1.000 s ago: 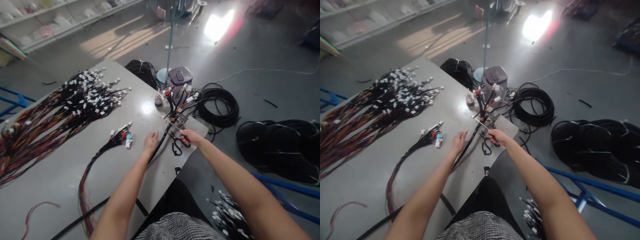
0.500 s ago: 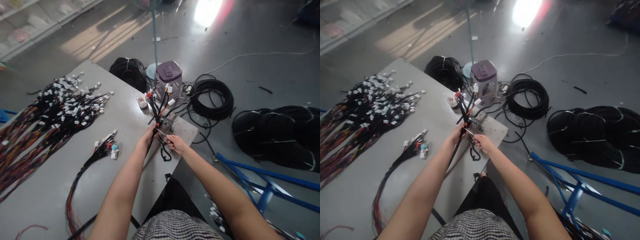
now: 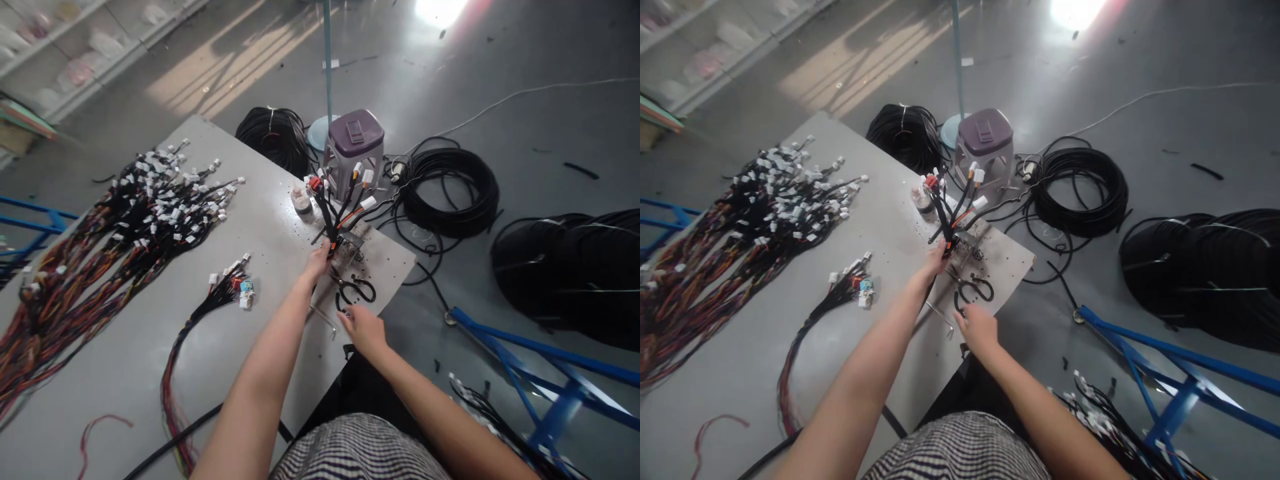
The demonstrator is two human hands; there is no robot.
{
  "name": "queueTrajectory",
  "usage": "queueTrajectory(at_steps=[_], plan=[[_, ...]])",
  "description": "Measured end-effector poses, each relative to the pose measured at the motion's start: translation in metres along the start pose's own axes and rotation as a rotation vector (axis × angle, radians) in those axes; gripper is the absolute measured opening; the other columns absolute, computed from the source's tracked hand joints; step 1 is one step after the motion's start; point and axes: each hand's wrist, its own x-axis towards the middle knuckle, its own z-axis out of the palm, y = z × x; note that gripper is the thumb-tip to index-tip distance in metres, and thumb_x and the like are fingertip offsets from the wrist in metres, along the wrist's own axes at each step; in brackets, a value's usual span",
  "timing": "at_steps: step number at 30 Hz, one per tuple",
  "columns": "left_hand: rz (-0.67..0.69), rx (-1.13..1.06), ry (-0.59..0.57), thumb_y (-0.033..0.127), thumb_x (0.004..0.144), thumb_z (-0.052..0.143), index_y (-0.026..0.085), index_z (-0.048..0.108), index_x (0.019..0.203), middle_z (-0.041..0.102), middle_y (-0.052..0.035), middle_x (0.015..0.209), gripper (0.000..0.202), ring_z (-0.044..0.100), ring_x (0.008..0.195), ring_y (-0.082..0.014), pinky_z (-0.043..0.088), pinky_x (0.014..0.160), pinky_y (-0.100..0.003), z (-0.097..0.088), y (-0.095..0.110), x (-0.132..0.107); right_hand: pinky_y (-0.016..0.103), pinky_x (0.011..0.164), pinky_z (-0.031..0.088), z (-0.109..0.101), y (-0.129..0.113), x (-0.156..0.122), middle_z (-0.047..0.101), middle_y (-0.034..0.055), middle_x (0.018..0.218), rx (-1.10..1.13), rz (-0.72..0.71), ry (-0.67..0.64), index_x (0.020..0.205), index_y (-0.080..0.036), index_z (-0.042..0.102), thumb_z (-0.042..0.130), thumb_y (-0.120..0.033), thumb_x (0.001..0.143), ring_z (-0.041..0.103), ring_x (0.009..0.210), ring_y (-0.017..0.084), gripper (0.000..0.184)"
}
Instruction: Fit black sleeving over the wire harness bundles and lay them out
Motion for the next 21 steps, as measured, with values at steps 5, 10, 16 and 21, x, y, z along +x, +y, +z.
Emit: queueTrajectory(at_steps=[5,10,16,21], plan=[[0.255,0.257,0.170,0.069,0.087,0.040,0.020,0.042,0.048,0.038,0.0013,0.047,0.063,0.037,0.051,-0.0123,0.029,0.053,-0.026,-0.007,-0.015,-0.018,0.036,0.090,0.037,-0.031,0.010,0.043,0.061,0.0141,0.111,-0.278,-0.021,0.127,0.120,-0.012,0.057,0.075,-0.036,0.079,0.055,0.103,0.028,0.050],[0.198,0.273,0.143,0.064,0.091,0.031,0.018,0.055,0.056,0.045,-0.0008,0.048,0.062,0.042,0.050,-0.0139,0.031,0.053,-0.026,-0.011,-0.016,-0.015,0.035,0.091,0.035,-0.025,0.029,0.021,0.065,0.0113,0.104,-0.281,-0.020,0.046,0.115,-0.013,0.059,0.064,-0.032,0.090,0.060,0.097,0.024,0.032],[0.109,0.115,0.178,0.074,0.086,0.032,0.017,0.055,0.054,0.044,-0.0013,0.043,0.070,0.041,0.045,-0.0124,0.029,0.048,-0.025,-0.004,-0.014,-0.010,0.040,0.088,0.038,-0.042,0.035,0.001,0.065,0.0120,0.091,-0.213,0.130,-0.079,0.097,-0.012,0.063,0.061,-0.046,0.088,0.061,0.086,0.027,0.035],[0.087,-0.054,0.132,0.072,0.084,0.036,0.016,0.058,0.061,0.034,0.0038,0.038,0.065,0.026,0.037,-0.0085,0.020,0.043,-0.025,-0.012,-0.023,-0.028,0.025,0.056,0.040,-0.064,0.037,0.028,0.050,-0.0002,0.058,0.662,0.210,-0.597,0.079,-0.016,0.056,0.049,-0.079,0.079,0.049,0.052,0.013,0.063]])
